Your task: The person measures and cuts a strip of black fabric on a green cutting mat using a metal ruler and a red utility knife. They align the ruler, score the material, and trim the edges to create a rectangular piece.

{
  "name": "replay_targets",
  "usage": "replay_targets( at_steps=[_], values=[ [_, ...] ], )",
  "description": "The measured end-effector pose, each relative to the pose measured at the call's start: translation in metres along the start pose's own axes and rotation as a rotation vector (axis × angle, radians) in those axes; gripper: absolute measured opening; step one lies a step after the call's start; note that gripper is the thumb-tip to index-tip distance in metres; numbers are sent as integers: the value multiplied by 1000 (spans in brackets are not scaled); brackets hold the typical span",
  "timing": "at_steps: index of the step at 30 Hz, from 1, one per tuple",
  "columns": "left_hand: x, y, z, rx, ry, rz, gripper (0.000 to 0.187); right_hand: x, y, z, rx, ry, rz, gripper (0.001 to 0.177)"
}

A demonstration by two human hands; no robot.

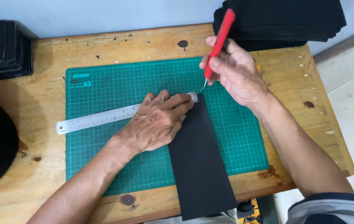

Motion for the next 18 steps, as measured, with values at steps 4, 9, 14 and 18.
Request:
replay_targets(
  at_steps=[4, 9, 14, 18],
  values=[
    [0, -1, -1, -2, -6, 7, 36, 13, -3, 1, -83, 74, -11, 58],
    [4, -2, -6, 31, -21, 24, 36, 10, -1, 10, -157, 306, -19, 60],
    [5, -3, -6, 8, -23, 21, 37, 15, -4, 8, -171, 289, -41, 62],
    [2, -3, -4, 4, -11, -5, 38, 16, -6, 7, -178, 297, -49, 61]
  ],
)
Point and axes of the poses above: each hand's wrist, its own y-axis away from the middle knuckle, its own z-axis out of the palm, x = y × z, the point moved 5 cm from there along -y, towards the middle knuckle, and after that the axes turned 9 degrees about y, right-handed, at the moved point
